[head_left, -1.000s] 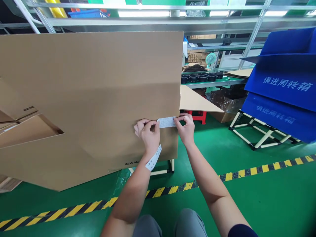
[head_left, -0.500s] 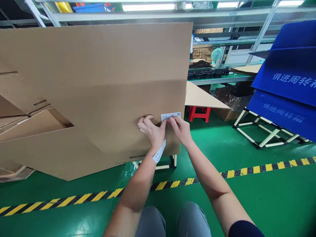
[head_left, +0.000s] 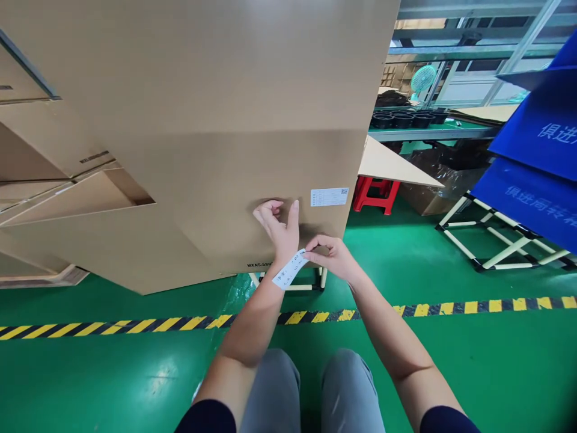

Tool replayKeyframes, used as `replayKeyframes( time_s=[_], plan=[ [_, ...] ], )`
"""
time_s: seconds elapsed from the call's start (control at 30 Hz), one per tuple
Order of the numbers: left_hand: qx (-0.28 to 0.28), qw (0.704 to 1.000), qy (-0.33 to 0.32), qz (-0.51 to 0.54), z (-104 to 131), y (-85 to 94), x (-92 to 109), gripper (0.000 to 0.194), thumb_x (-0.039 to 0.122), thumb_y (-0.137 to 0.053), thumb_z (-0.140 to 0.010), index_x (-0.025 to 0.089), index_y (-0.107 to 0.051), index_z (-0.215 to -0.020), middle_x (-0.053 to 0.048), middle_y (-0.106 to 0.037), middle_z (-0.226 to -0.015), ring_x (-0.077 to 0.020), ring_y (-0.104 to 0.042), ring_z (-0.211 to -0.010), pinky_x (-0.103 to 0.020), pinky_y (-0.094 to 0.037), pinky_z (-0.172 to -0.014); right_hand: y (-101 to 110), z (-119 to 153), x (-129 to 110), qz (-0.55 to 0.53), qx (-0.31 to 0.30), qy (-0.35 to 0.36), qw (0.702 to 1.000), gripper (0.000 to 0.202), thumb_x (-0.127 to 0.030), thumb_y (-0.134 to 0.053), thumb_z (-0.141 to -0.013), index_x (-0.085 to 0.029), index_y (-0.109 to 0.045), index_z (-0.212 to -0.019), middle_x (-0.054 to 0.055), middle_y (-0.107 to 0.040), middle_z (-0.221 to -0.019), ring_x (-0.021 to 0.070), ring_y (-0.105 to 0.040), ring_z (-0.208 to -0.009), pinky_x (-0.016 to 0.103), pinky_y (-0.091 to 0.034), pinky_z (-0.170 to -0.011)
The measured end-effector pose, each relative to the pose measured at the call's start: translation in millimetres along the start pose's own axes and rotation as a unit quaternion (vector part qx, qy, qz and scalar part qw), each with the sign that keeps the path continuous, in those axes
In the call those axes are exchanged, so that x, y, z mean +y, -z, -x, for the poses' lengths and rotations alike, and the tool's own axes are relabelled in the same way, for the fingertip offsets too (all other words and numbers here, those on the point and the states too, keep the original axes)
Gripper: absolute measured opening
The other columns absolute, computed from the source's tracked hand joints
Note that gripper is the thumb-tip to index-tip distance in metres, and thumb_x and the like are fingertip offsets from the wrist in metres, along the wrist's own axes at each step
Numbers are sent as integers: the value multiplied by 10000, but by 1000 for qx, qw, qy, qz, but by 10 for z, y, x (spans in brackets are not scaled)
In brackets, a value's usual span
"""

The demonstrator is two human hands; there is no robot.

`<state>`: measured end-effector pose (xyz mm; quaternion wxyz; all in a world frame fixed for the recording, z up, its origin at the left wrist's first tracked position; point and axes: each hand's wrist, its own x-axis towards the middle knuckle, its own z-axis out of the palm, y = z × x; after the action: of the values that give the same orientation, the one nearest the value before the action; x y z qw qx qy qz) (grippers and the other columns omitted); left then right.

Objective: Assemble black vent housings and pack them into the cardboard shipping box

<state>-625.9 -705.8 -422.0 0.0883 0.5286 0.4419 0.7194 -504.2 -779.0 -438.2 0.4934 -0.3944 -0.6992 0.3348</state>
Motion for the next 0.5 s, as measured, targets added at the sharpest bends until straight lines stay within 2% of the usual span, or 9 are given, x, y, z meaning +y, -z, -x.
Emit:
replayKeyframes(
  time_s=[0.13,0.2,0.3,0.4,0.5],
  plan=[
    [-33,998,-60,-3,-147,92,-203,199,387,-674,-907,208,-590,-889,-40,-580,-901,-164,-545,-863,-296,-467,-802,96,140,-153,62,45,37,996,275,-510,-730,-860,-254,-703,-764,12,-699,-768,195,-619,-777,364,-513,-774],
    [-55,997,-59,4,-181,152,-293,217,410,-671,-902,208,-632,-835,-35,-619,-840,-168,-578,-840,-300,-477,-801,226,162,-163,44,98,41,993,237,-474,-747,-857,-252,-704,-785,12,-695,-790,189,-617,-777,358,-516,-772],
    [-130,986,45,93,-100,191,-314,326,514,-608,-925,205,-697,-870,-37,-684,-829,-166,-630,-774,-306,-500,-766,422,85,-43,-29,197,5,980,265,-477,-777,-828,-227,-695,-793,14,-683,-789,174,-608,-736,324,-512,-699],
    [-217,937,173,212,57,175,-240,487,619,-497,-951,196,-728,-878,-45,-706,-775,-166,-649,-719,-300,-500,-697,544,-35,147,-67,239,-23,968,320,-506,-810,-781,-207,-697,-785,18,-677,-778,169,-597,-725,314,-502,-686],
    [-221,922,208,243,148,161,-178,490,642,-561,-908,192,-742,-835,-46,-716,-768,-155,-646,-730,-276,-478,-676,585,-85,271,-73,249,-34,965,333,-513,-822,-763,-201,-710,-797,25,-693,-800,168,-602,-742,313,-498,-714]
  ],
)
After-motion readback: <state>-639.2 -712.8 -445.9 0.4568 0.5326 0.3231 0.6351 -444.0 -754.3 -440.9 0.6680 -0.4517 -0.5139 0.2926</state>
